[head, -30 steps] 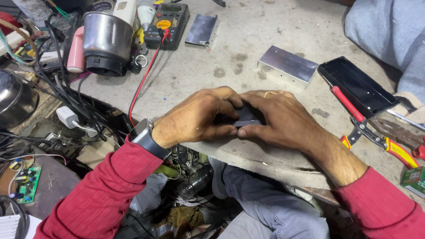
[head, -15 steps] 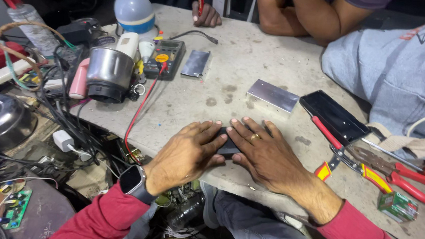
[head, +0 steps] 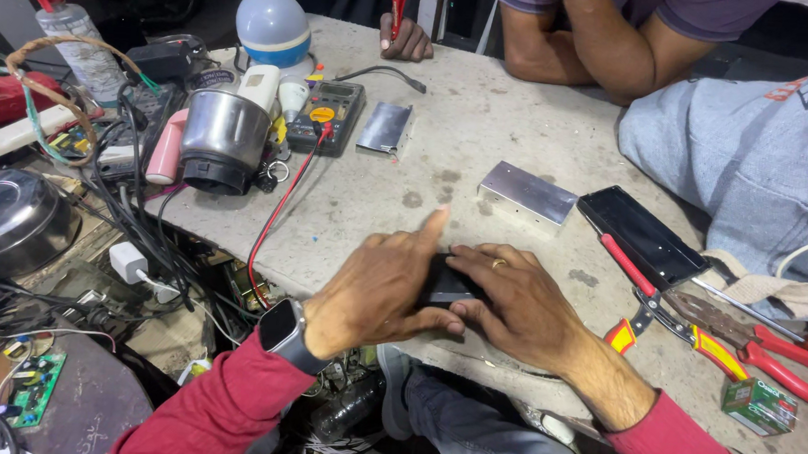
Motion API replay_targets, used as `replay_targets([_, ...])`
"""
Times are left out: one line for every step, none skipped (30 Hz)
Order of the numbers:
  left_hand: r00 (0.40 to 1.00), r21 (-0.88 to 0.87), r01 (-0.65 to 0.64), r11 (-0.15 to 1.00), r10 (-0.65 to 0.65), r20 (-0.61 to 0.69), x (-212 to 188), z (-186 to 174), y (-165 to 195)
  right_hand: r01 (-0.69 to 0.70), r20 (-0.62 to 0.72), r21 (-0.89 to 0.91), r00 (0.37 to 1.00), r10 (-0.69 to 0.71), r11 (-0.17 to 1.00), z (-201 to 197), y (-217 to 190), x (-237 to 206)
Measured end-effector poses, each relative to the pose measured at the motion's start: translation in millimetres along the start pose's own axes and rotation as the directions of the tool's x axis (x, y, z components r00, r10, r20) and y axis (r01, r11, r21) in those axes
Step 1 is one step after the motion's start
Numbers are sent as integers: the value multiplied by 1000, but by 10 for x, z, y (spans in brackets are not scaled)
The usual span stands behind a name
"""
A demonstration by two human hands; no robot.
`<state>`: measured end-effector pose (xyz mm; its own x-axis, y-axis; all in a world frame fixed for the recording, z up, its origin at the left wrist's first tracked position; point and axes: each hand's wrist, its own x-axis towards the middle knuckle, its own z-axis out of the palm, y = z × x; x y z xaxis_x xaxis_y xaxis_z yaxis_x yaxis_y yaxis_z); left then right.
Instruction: The person uses a soldering iron to work on a small circuit board, then places the board into a black plastic housing and closes it with a metal cover. The person handles the board, housing, and cover by hand while assembling the unit on a cluttered workbench.
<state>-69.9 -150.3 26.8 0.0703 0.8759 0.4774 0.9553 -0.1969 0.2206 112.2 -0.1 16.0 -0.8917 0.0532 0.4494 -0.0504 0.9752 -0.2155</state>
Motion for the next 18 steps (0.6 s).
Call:
replay_targets([990, 13, 52, 999, -53, 129, 77, 0, 12, -42, 8, 27, 999, 42, 999, -17, -6, 12])
replay_targets([961, 30, 102, 994, -106, 255, 120, -4, 21, -86, 18, 53, 996, 86, 995, -36, -12, 20])
replay_targets([973, 25, 44, 999, -49, 226, 134, -13, 20, -133, 30, 78, 991, 131, 988, -56, -14, 26])
replay_targets([980, 21, -17, 1000, 13, 198, 151, -16, 12, -207, 80, 200, 978, 195, 958, -83, -7, 31])
replay_targets([982, 15, -82, 997, 78, 172, 156, -13, -1, -286, 134, 313, 957, 256, 905, -119, 14, 34])
replay_targets([980, 0, -114, 994, 112, 163, 144, -3, -16, -366, 196, 416, 930, 311, 832, -157, 47, 39])
replay_targets([978, -13, -144, 990, 144, 151, 121, 5, -43, -305, 123, 405, 952, 279, 862, -216, 104, 51])
replay_targets([975, -20, -171, 985, 172, 138, 96, 12, -84, -238, 49, 390, 970, 238, 890, -295, 185, 70])
replay_targets([980, -57, -172, 983, 177, 91, 72, 24, -132, -171, -20, 374, 981, 192, 912, -337, 264, 106])
replay_targets([983, -94, -171, 981, 176, 49, 48, 37, -189, -420, -16, 264, 898, 440, 868, -394, 362, 144])
replay_targets([984, -128, -176, 976, 178, 6, 35, 50, -253, -644, -44, 152, 754, 656, 750, -467, 475, 197])
replay_targets([983, -248, -180, 952, 161, -93, 32, 61, -328, -690, -68, 53, 719, 692, 722, -498, 579, 266])
replay_targets([973, -364, -195, 911, 133, -189, 36, 72, -406, -729, -96, -46, 683, 724, 683, -534, 677, 326])
replay_targets([956, -473, -219, 853, 90, -281, 43, 87, -480, -760, -127, -144, 649, 750, 634, -544, 750, 370])
replay_targets([979, -692, -19, 722, -127, -161, 53, 102, -553, -742, -123, -199, 667, 735, 640, -520, 804, 412])
replay_targets([951, -840, 176, 513, -308, 11, 59, 107, -633, -718, -115, -251, 688, 716, 649, -473, 845, 463])
replay_targets([875, -905, 343, 250, -435, 211, 47, 98, -717, -686, -105, -299, 714, 692, 663, -414, 880, 525])
replay_targets([866, -943, 316, 109, -438, 240, 29, 90, -796, -671, -94, -340, 721, 686, 659, -355, 897, 560])
